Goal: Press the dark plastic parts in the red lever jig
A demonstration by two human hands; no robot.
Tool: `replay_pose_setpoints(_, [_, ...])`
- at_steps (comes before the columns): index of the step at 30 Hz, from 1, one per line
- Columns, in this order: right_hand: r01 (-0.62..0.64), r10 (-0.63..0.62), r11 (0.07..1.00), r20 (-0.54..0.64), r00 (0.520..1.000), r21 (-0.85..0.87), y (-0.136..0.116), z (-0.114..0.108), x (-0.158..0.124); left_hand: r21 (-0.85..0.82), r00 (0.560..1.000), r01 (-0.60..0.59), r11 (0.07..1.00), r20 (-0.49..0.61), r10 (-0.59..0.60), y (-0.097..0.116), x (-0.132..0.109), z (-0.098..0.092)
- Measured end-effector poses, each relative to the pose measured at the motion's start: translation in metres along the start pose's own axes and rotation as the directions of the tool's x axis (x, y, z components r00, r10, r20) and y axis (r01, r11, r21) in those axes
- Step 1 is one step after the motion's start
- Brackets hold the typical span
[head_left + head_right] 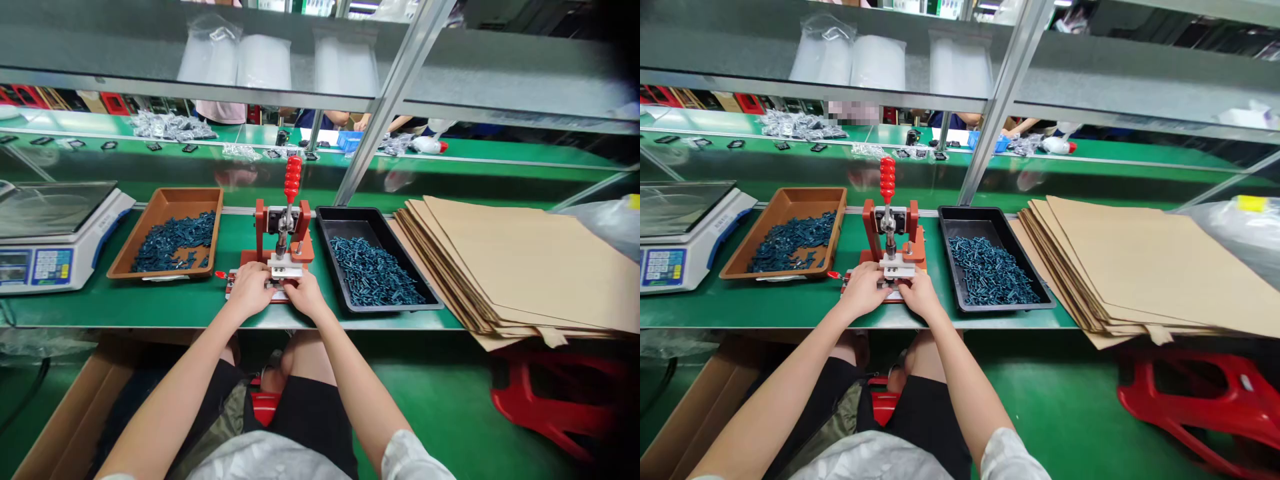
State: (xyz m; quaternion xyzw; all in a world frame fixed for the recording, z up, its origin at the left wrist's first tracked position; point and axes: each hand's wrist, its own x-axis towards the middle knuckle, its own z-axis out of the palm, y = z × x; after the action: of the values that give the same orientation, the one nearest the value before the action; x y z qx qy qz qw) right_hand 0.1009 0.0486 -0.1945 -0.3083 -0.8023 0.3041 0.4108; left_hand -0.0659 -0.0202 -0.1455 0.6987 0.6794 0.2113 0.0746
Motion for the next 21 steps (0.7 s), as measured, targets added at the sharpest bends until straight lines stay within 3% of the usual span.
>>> replay_pose_setpoints(4, [0.078, -0.080, 0.994, -0.029, 0.996, -0.076, -0.001, 0.001, -0.004, -0.008, 0.999, -0.015, 1.000, -0.040, 0.015, 0.003, -0.002, 0.003])
replay_pose_setpoints(8, [0.077, -0.081, 0.992, -0.036, 0.996, -0.097, -0.004, 0.000, -0.004, -0.006, 0.984, -0.153, 0.988, -0.094, 0.152, -0.004, -0.015, -0.004])
replay_pose_setpoints(11, [0.059, -0.063, 0.994, -0.035, 0.997, -0.095, -0.008, -0.001, -0.003, 0.025, 0.927, -0.156, 0.987, -0.342, 0.155, -0.027, -0.024, -0.021])
replay_pose_setpoints(13, [0.052, -0.055, 0.995, -0.034, 0.998, -0.083, -0.011, -0.001, -0.002, -0.040, 0.858, -0.075, 0.996, -0.512, 0.044, -0.045, -0.021, -0.032])
replay_pose_setpoints(14, [0.046, -0.048, 0.996, -0.034, 0.998, -0.075, -0.012, -0.002, -0.002, -0.117, 0.842, -0.050, 0.992, -0.539, -0.021, -0.052, -0.017, -0.036])
replay_pose_setpoints(16, [0.030, -0.032, 0.998, -0.034, 0.999, -0.053, -0.014, -0.003, -0.001, -0.332, 0.873, -0.055, 0.942, -0.474, -0.116, -0.057, -0.005, -0.035])
replay_pose_setpoints(18, [0.026, -0.027, 0.999, -0.038, 0.999, -0.030, -0.014, -0.003, -0.001, -0.491, 0.917, -0.076, 0.868, -0.376, -0.133, -0.049, 0.006, -0.024])
replay_pose_setpoints(21, [0.046, -0.046, 0.999, -0.044, 0.998, 0.007, -0.013, -0.003, -0.002, -0.417, 0.925, -0.087, 0.905, -0.370, -0.081, -0.026, 0.014, -0.003])
